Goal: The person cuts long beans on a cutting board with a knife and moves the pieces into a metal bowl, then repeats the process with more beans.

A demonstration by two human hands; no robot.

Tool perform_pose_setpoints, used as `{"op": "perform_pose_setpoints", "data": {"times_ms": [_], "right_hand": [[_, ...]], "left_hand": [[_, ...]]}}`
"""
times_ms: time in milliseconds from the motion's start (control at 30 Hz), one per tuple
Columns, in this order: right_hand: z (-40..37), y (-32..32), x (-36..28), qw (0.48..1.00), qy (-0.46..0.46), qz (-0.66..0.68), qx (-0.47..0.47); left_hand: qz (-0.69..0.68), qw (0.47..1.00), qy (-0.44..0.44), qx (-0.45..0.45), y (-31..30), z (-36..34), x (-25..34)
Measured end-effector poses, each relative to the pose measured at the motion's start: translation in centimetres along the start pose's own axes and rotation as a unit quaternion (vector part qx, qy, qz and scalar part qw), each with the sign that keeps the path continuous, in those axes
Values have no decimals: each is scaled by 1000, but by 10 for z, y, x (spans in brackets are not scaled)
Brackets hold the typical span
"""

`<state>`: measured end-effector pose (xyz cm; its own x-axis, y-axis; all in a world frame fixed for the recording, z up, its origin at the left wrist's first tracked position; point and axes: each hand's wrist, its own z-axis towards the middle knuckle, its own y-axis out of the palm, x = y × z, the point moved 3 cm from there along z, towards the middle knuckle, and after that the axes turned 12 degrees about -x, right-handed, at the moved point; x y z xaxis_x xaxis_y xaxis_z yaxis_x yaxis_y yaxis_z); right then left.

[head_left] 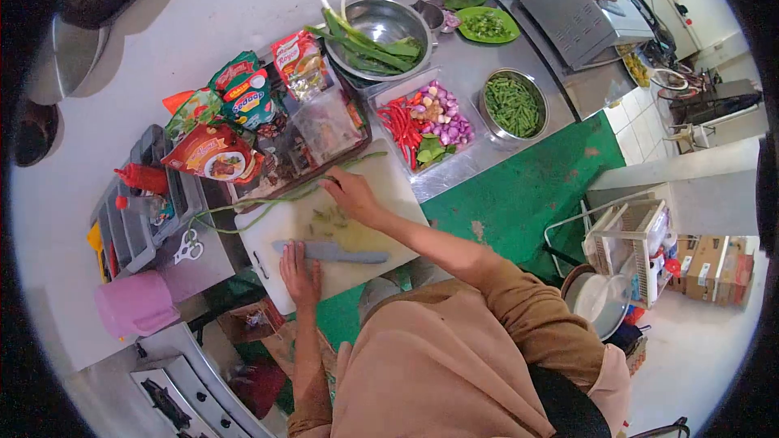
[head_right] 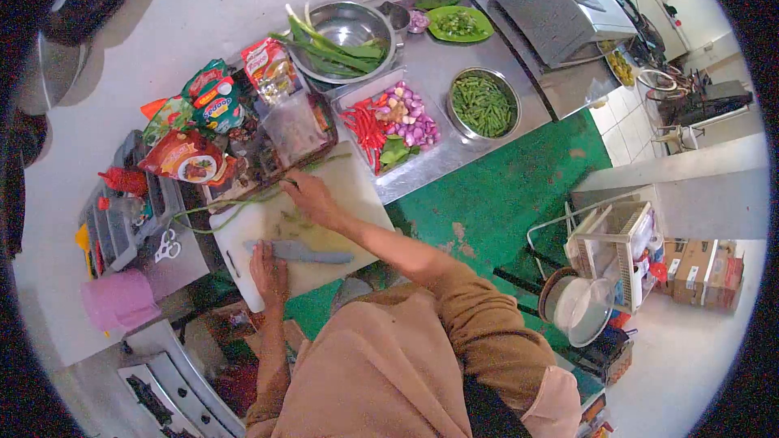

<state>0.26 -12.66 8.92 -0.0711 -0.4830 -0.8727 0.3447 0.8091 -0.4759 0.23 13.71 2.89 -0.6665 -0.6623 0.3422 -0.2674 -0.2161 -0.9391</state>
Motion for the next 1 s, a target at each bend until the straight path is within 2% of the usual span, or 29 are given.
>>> {"op": "perform_pose_setpoints", "data": {"times_ms": [67, 133, 167, 200, 233, 267, 300, 333, 400, 567, 633, 667, 733, 767, 833, 900, 967, 1000], "right_hand": [[1, -35, -11, 988, 99, 106, 45], [-2, -93, -7, 981, 72, 142, 108], [3, -114, 25, 975, -16, 139, 172], [-3, -155, 25, 960, 36, 210, 182], [-5, -185, 36, 881, 113, 393, 237], [-11, -222, 42, 898, 137, 300, 291], [-13, -254, 74, 904, 177, 236, 308], [-17, -281, 98, 870, 180, 328, 321], [-26, -322, 127, 862, 187, 290, 371], [-38, -380, 194, 890, 223, 197, 345], [-41, -387, 197, 901, 266, 155, 307], [-41, -389, 206, 901, 266, 155, 304], [-41, -396, 216, 917, 245, 64, 309], [-36, -387, 197, 918, 244, 64, 305], [-32, -358, 133, 907, 134, -148, 370], [-30, -301, 65, 936, 29, -200, 287], [-39, -231, -4, 983, -57, -123, 123], [-44, -192, 10, 972, -112, -202, 50]], "left_hand": [[-4, 1000, 8, 0, -3, 0, 2], [-9, 1000, 13, 2, -3, 0, 3], [-3, 1000, 11, 0, -2, 0, 1], [2, 1000, 7, -2, 0, 1, 1], [0, 1000, 7, -1, -1, 1, 2], [-5, 1000, 15, 9, -4, 1, 5], [-10, 1000, 23, 19, -7, 1, 7], [-11, 1000, 21, 20, -8, 0, 8], [-9, 999, 29, 28, -9, 1, 9], [-5, 1000, 17, 14, -9, 2, 9], [-2, 1000, 11, 3, -9, 2, 9], [-5, 1000, 14, 13, -8, 2, 9], [-7, 1000, 13, 23, -8, 2, 8], [-7, 1000, 14, 21, -8, 2, 8], [-4, 1000, 4, 19, -7, 2, 7], [-13, 1000, 2, 10, -1, 1, 0], [-9, 1000, -13, 1, -3, 0, -1], [-13, 1000, -10, -6, -3, 1, -1]]}}
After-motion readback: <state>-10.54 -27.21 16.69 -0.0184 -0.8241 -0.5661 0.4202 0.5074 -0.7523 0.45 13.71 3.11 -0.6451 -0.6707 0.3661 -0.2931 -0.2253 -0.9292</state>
